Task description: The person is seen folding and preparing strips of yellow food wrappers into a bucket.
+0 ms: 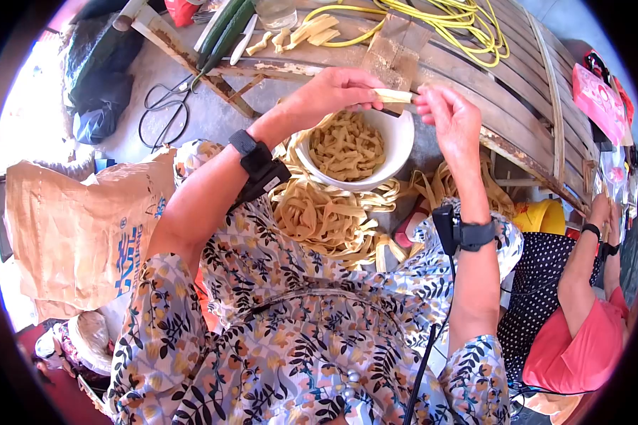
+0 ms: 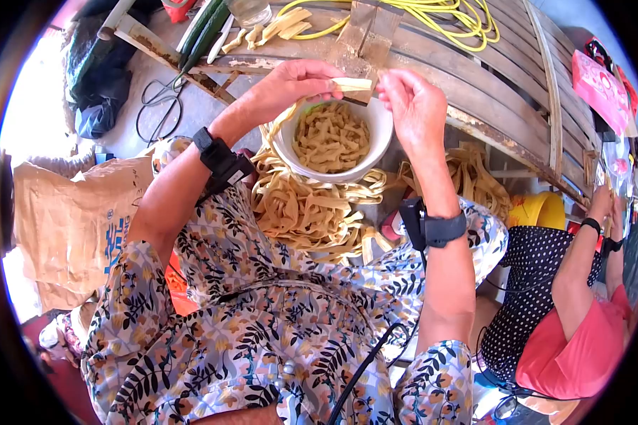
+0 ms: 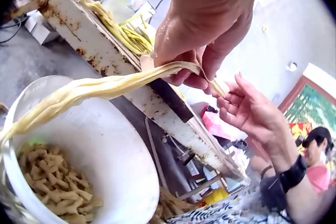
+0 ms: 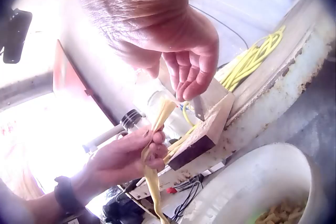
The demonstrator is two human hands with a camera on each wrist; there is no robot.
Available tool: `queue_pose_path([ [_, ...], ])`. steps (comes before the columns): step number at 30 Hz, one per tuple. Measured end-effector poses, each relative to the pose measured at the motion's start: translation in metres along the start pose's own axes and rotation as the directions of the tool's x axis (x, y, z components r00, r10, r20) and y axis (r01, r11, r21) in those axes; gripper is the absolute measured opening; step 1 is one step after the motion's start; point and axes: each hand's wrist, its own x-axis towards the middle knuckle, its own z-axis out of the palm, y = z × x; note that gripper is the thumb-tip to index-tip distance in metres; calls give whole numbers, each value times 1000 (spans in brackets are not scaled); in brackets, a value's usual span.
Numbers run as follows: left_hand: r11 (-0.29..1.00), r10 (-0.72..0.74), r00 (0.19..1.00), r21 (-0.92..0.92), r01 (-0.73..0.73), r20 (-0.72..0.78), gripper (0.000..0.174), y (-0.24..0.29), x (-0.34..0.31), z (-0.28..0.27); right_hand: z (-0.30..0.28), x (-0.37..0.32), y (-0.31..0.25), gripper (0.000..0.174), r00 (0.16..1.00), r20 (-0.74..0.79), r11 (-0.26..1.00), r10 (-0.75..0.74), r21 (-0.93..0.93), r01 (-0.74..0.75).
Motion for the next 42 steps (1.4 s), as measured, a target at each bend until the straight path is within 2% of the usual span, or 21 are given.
queue_pose_path([
  [4,928,163,985,348,-136,-52,13,-8,1,16,3,8,14,21,998,0,998,-65,-19,65],
  [7,747,340,940,616,-252,-27,14,-3,-7,37,8,7,25,19,984,164,972,-64,-214,99],
  [8,687,396,918,663,-298,1,14,-2,-9,43,12,6,32,15,983,175,976,50,-219,-10],
  [10,583,469,881,727,-364,65,14,-10,-7,43,9,3,38,16,943,294,955,154,-290,-65],
  [12,648,375,925,696,-308,60,15,-3,-12,38,9,-5,27,15,905,322,938,278,-292,-184],
  [15,771,180,983,614,-169,45,13,2,-15,12,-2,-8,25,15,868,395,933,300,-310,-182],
  [17,897,59,998,437,-65,28,15,6,-15,-6,-3,-15,21,18,751,567,939,339,-158,-305],
  [19,952,26,996,301,-50,83,18,6,-15,-10,3,-23,-8,20,600,750,882,279,46,-468],
  [20,984,-15,994,178,-5,112,20,7,-16,-7,5,-25,-16,24,589,783,875,199,129,-467],
  [23,988,-59,987,-131,79,150,28,-13,-9,4,8,-21,-9,25,680,731,723,56,440,-533],
  [24,980,-73,988,-175,96,133,28,-17,-4,10,8,-19,-8,25,730,682,760,44,452,-468],
  [28,940,-132,977,-292,178,168,29,-23,-4,18,4,-18,-23,31,849,527,973,45,168,-155],
  [31,733,-16,871,-586,345,492,31,-15,-9,31,4,-16,-17,34,889,443,991,-120,113,78],
  [33,674,19,835,-624,395,550,35,-17,-12,44,3,-18,-19,32,889,454,998,-55,28,48],
  [35,599,-98,809,-615,513,580,34,-13,-14,49,4,-21,-26,29,894,447,1000,12,-1,-13],
  [36,585,-111,815,-626,516,568,32,-15,-14,51,1,-21,-27,26,879,471,995,75,-97,-33],
  [38,558,-141,826,-645,521,545,29,-21,-13,51,6,-20,-15,26,890,448,986,-80,-94,136],
  [39,569,-101,867,-686,453,488,29,-25,-13,52,7,-19,-12,26,884,441,971,-157,-96,220],
  [40,580,-58,902,-721,380,428,28,-30,-11,52,5,-17,-13,24,886,449,960,-115,-180,215],
  [41,589,-16,930,-748,306,368,28,-26,-9,52,6,-15,-9,24,900,345,884,-267,-286,371],
  [42,646,-97,959,-717,263,266,21,-22,-3,49,8,-12,-1,24,870,254,771,-423,-403,492],
])
